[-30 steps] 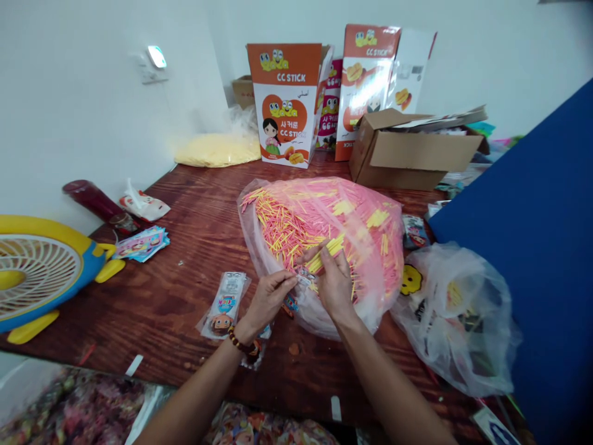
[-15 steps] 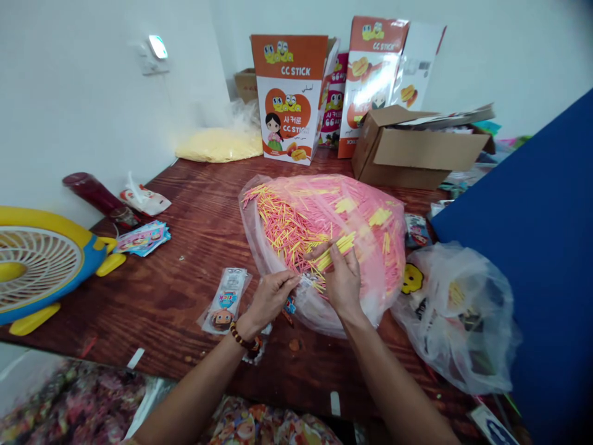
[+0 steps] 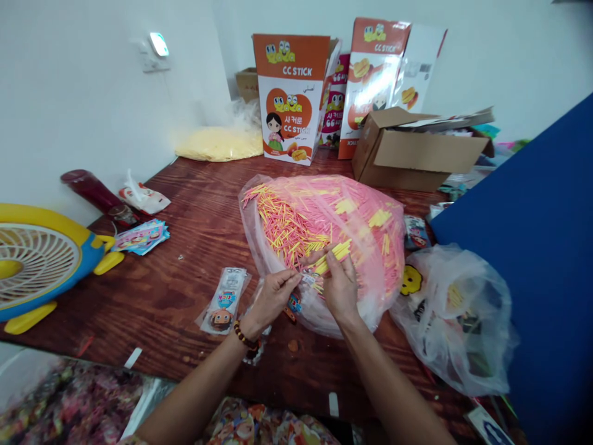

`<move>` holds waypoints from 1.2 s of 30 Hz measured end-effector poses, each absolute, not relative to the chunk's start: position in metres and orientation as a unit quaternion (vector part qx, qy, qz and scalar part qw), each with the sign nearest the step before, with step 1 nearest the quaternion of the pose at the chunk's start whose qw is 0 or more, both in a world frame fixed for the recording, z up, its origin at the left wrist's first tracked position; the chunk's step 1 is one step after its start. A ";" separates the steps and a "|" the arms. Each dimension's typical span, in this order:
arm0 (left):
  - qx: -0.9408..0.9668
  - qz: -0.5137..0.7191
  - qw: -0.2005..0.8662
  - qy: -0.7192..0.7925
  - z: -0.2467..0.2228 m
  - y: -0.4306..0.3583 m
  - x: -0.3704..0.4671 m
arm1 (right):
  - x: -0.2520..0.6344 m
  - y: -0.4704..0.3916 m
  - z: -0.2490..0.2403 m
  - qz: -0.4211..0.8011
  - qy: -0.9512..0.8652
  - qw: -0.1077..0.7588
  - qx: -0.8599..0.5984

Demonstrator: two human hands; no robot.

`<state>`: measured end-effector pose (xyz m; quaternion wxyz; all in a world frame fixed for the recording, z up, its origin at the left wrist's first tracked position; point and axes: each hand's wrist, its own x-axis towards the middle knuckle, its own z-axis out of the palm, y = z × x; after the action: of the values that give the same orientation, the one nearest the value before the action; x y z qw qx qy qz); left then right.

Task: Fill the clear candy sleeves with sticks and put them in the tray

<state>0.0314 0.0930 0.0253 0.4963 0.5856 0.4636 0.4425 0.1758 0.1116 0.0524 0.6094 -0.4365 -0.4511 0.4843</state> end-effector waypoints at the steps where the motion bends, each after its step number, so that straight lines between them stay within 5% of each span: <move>1: 0.585 0.443 0.498 0.462 0.025 0.093 0.032 | 0.178 0.111 0.051 0.483 -0.449 0.615 -0.433; 24: 0.481 0.500 0.590 0.413 0.030 0.114 0.048 | 0.200 0.123 0.067 0.513 -0.569 0.464 -0.445; 36: 0.478 0.537 0.573 0.393 0.026 0.115 0.041 | 0.201 0.134 0.088 0.518 -0.580 0.465 -0.424</move>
<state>0.0408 0.1152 0.0261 0.5731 0.4780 0.3934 0.5369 0.2013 0.1337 0.0882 0.4647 -0.4238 -0.5796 0.5181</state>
